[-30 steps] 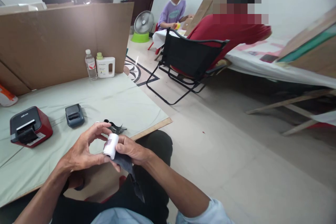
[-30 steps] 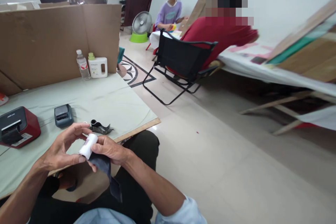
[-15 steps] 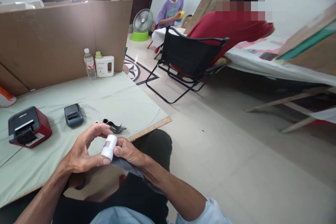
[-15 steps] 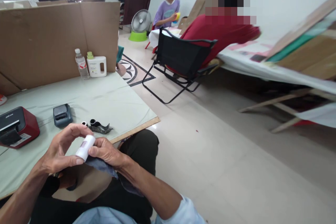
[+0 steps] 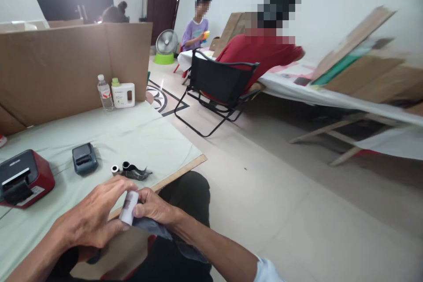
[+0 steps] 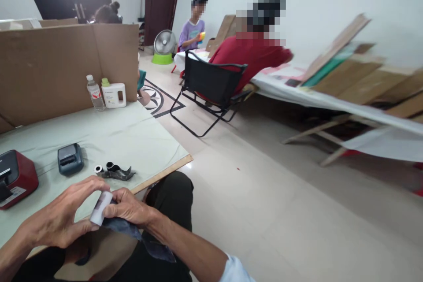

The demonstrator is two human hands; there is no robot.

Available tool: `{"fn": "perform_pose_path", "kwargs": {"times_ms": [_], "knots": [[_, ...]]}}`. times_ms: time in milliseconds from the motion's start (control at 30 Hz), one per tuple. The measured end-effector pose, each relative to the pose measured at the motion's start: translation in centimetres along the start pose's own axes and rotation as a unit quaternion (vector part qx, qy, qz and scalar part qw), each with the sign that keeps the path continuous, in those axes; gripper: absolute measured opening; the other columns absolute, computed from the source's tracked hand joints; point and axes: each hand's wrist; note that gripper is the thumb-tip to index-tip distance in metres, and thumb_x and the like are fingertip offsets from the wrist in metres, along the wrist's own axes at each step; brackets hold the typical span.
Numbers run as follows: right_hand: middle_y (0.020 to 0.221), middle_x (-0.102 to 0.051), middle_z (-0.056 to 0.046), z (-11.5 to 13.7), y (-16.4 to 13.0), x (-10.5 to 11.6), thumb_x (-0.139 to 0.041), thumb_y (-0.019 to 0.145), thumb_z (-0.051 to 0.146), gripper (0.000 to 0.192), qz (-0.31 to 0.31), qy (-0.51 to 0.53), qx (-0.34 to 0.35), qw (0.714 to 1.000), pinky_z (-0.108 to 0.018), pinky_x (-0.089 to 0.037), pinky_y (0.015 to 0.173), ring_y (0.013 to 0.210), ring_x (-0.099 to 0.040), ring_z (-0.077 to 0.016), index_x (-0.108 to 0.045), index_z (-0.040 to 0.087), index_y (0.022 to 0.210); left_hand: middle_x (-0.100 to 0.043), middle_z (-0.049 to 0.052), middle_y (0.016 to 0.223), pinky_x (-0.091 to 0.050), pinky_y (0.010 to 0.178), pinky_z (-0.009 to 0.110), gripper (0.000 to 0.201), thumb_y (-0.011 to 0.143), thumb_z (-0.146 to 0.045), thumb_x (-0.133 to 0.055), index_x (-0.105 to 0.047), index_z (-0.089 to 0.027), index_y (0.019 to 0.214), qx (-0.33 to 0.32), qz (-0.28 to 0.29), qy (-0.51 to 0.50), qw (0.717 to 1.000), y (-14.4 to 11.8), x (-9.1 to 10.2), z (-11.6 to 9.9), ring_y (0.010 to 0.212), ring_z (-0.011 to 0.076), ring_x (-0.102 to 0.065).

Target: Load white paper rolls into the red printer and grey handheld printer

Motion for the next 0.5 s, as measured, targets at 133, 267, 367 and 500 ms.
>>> {"fn": "perform_pose_path", "kwargs": {"times_ms": [133, 267, 367, 500], "knots": [[0.071, -0.063, 0.002, -0.6, 0.6, 0.4, -0.099, 0.055, 0.063, 0.062, -0.001, 0.006, -0.002, 1.0, -0.022, -0.04, 0.064, 0.064, -0.053, -0.0089, -0.074, 0.012, 0.079, -0.066, 0.011, 0.136, -0.055, 0.106, 0.044, 0.062, 0.084, -0.034, -0.078, -0.057, -0.028, 0.142, 0.07, -0.053, -0.071, 0.994, -1.3, -1.4, 1.9, 0.122, 0.0318, -0.065], [0.072, -0.063, 0.002, -1.2, 1.1, 0.5, -0.1, 0.053, 0.06, 0.06, -0.011, 0.009, -0.009, 1.0, -0.021, -0.038, 0.062, 0.063, -0.051, -0.0079, -0.075, 0.012, 0.078, -0.066, 0.012, 0.137, -0.055, 0.108, 0.046, 0.062, 0.085, -0.045, -0.078, -0.058, -0.027, 0.141, 0.099, -0.077, -0.124, 0.984, -2.4, -2.4, 3.4, 0.124, 0.034, -0.064], [0.072, -0.064, 0.002, -2.0, 1.5, 0.9, -0.102, 0.052, 0.057, 0.059, -0.004, 0.0, -0.03, 1.0, -0.022, -0.038, 0.062, 0.063, -0.052, -0.0079, -0.077, 0.012, 0.08, -0.067, 0.009, 0.138, -0.055, 0.109, 0.047, 0.058, 0.086, -0.042, -0.075, -0.061, -0.03, 0.14, 0.09, -0.061, -0.088, 0.99, -3.1, -2.3, 4.1, 0.127, 0.0354, -0.064], [0.073, -0.065, 0.002, -3.0, 1.9, 1.6, -0.104, 0.053, 0.048, 0.053, -0.004, -0.014, -0.05, 0.999, -0.022, -0.038, 0.061, 0.063, -0.054, -0.0077, -0.077, 0.012, 0.081, -0.066, 0.01, 0.144, -0.058, 0.106, 0.047, 0.069, 0.085, -0.037, -0.075, -0.054, -0.034, 0.151, 0.054, -0.057, -0.016, 0.997, -4.3, -1.9, 5.0, 0.127, 0.0371, -0.065]]}}
Point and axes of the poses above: each hand's wrist, its own y-axis towards the middle knuckle, its own x-axis out of the back of the hand, z = x × y
